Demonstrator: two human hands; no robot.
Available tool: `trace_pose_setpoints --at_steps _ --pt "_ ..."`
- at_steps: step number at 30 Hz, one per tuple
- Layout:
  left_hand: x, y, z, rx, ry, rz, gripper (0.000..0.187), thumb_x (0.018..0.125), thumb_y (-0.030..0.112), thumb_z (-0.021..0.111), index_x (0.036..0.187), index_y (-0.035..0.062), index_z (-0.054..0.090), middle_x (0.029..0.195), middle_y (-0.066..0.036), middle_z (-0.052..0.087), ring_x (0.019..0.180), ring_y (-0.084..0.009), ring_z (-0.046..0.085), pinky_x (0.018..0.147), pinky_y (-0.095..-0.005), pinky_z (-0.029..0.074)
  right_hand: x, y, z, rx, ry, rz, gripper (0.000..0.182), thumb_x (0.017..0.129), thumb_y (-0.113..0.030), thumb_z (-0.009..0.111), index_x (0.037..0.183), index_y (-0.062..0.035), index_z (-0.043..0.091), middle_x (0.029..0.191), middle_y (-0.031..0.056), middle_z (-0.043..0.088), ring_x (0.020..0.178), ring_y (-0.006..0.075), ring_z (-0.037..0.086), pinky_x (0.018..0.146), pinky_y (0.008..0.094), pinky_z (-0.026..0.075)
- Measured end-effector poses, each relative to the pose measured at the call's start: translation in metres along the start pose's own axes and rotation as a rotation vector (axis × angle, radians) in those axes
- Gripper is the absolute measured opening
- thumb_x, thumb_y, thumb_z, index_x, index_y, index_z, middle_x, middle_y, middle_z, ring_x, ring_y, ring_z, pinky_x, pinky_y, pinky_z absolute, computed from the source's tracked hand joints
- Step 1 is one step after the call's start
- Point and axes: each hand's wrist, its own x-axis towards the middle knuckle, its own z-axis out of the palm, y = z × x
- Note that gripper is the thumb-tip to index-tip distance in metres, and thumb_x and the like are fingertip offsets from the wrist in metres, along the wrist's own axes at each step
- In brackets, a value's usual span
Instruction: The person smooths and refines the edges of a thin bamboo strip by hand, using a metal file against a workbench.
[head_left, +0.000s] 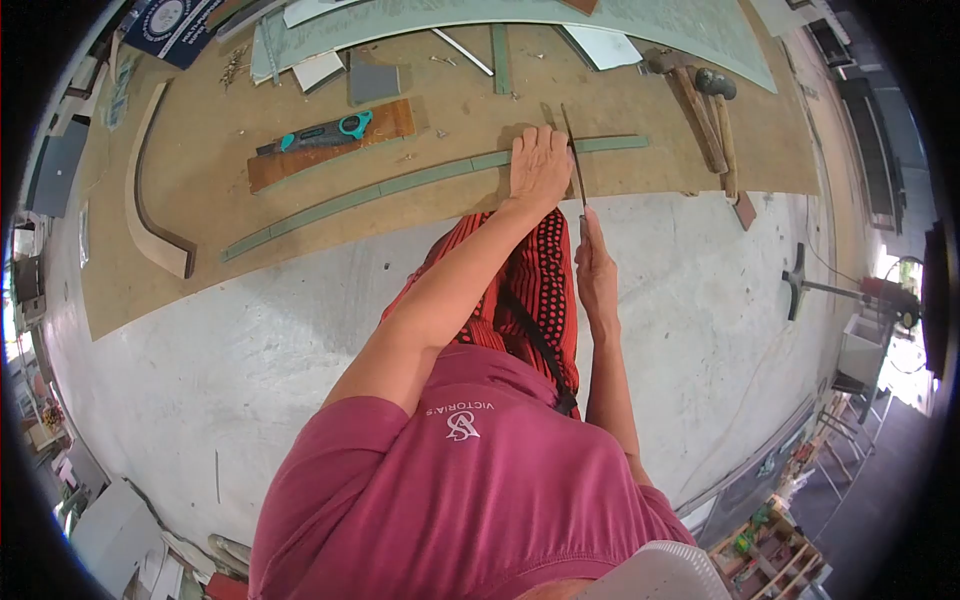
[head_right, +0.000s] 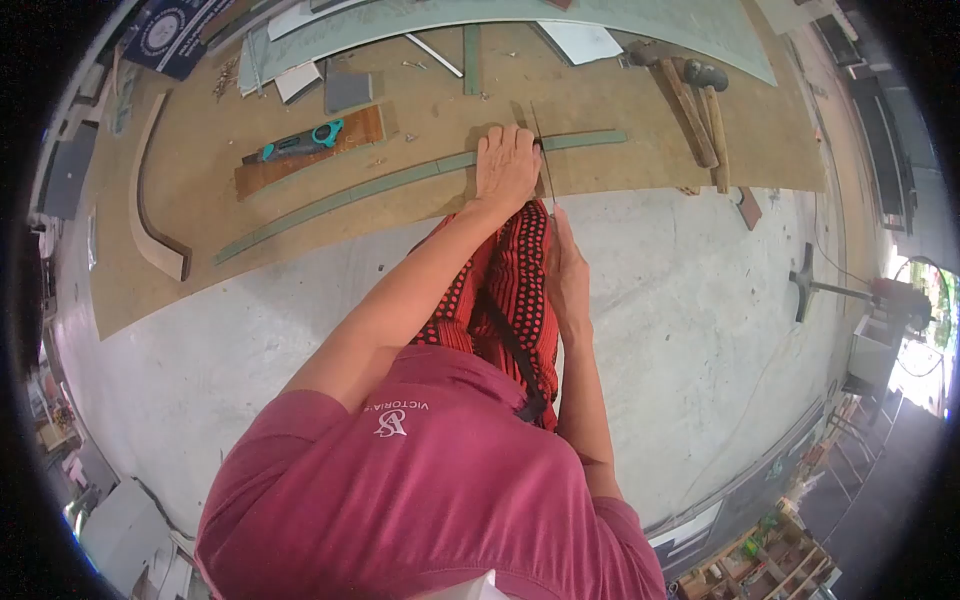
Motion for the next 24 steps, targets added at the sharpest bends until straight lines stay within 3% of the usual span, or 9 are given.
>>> trace_pose_setpoints --at_steps 1,3,7,9,12,15,17,19,24 --pt "0.000 0.000 0.000 0.005 0.014 0.008 0.017 0.084 0.020 0.058 0.093 0.0066 0.054 0.096 -0.011 0.054 0.093 -0.0302 0.049 0.079 -0.0432 0.037 0.000 0.006 0.001 0.002 -0.005 -0.010 0.045 0.098 -0.006 0.042 0.143 -0.0074 0.037 0.133 0.0233 0.051 0.125 0.0342 0.049 0.100 0.0394 0.043" --pt "0.000 -0.001 0.001 0.013 0.032 0.014 0.017 0.085 0.020 0.058 0.093 0.0067 0.054 0.096 -0.011 0.054 0.092 -0.0301 0.049 0.079 -0.0432 0.037 -0.008 0.035 0.002 -0.190 0.084 -0.211 0.052 0.097 -0.003 0.041 0.147 -0.0161 0.032 0.116 0.0156 0.063 0.073 0.0213 0.054 0.072 0.0336 0.049" --pt "0.001 0.000 0.003 -0.001 0.001 0.008 0.017 0.085 0.021 0.058 0.094 0.0065 0.054 0.097 -0.011 0.054 0.093 -0.0302 0.049 0.080 -0.0432 0.038 -0.053 0.070 0.005 -0.236 0.225 -0.385 0.051 0.098 -0.005 0.041 0.147 -0.0173 0.032 0.103 0.0122 0.064 0.068 0.0180 0.050 0.067 0.0319 0.048" --pt "-0.001 0.001 0.000 -0.013 -0.001 0.014 0.017 0.085 0.020 0.058 0.095 0.0066 0.055 0.098 -0.011 0.054 0.093 -0.0304 0.050 0.080 -0.0432 0.038 -0.072 0.065 0.003 -0.082 0.176 -0.138 0.049 0.100 -0.009 0.041 0.147 -0.0185 0.033 0.087 0.0072 0.060 0.065 0.0128 0.047 0.061 0.0278 0.045" --pt "-0.004 -0.001 -0.022 -0.164 0.067 0.032 0.022 0.085 0.017 0.060 0.104 0.0070 0.056 0.104 -0.012 0.055 0.098 -0.0314 0.051 0.085 -0.0437 0.040 -0.081 0.042 -0.009 0.004 0.187 0.063 0.046 0.099 -0.008 0.042 0.145 -0.0117 0.036 0.098 0.0133 0.062 0.080 0.0209 0.060 0.075 0.0316 0.049" --pt "-0.026 -0.024 -0.087 -0.267 0.168 0.082 0.032 0.086 0.018 0.063 0.115 0.0073 0.057 0.111 -0.013 0.055 0.104 -0.0317 0.051 0.091 -0.0436 0.040 -0.077 0.030 -0.012 0.074 0.253 0.013 0.047 0.099 -0.009 0.043 0.145 -0.0127 0.036 0.084 0.0077 0.053 0.068 0.0149 0.047 0.066 0.0290 0.046" --pt "-0.046 -0.058 -0.117 -0.082 0.160 0.049 0.035 0.085 0.021 0.066 0.116 0.0073 0.057 0.113 -0.011 0.055 0.105 -0.0310 0.051 0.091 -0.0435 0.040 -0.074 0.033 -0.010 0.060 0.221 0.036 0.047 0.099 -0.008 0.042 0.145 -0.0123 0.035 0.096 0.0111 0.061 0.071 0.0155 0.050 0.068 0.0287 0.046" --pt "-0.064 -0.085 -0.131 0.022 0.144 0.011 0.036 0.083 0.023 0.068 0.115 0.0078 0.058 0.113 -0.010 0.055 0.104 -0.0305 0.051 0.090 -0.0434 0.040 -0.070 0.034 -0.003 0.033 0.169 0.007 0.046 0.100 -0.008 0.041 0.145 -0.0114 0.035 0.118 0.0160 0.061 0.087 0.0203 0.060 0.080 0.0298 0.048" --pt "-0.076 -0.106 -0.121 0.169 0.049 -0.059 0.031 0.077 0.025 0.072 0.106 0.0147 0.066 0.104 -0.003 0.056 0.097 -0.0262 0.052 0.082 -0.0413 0.039 -0.069 0.009 0.020 0.003 0.015 -0.072 0.046 0.100 -0.008 0.040 0.145 -0.0095 0.034 0.137 0.0191 0.051 0.123 0.0280 0.051 0.101 0.0344 0.041"
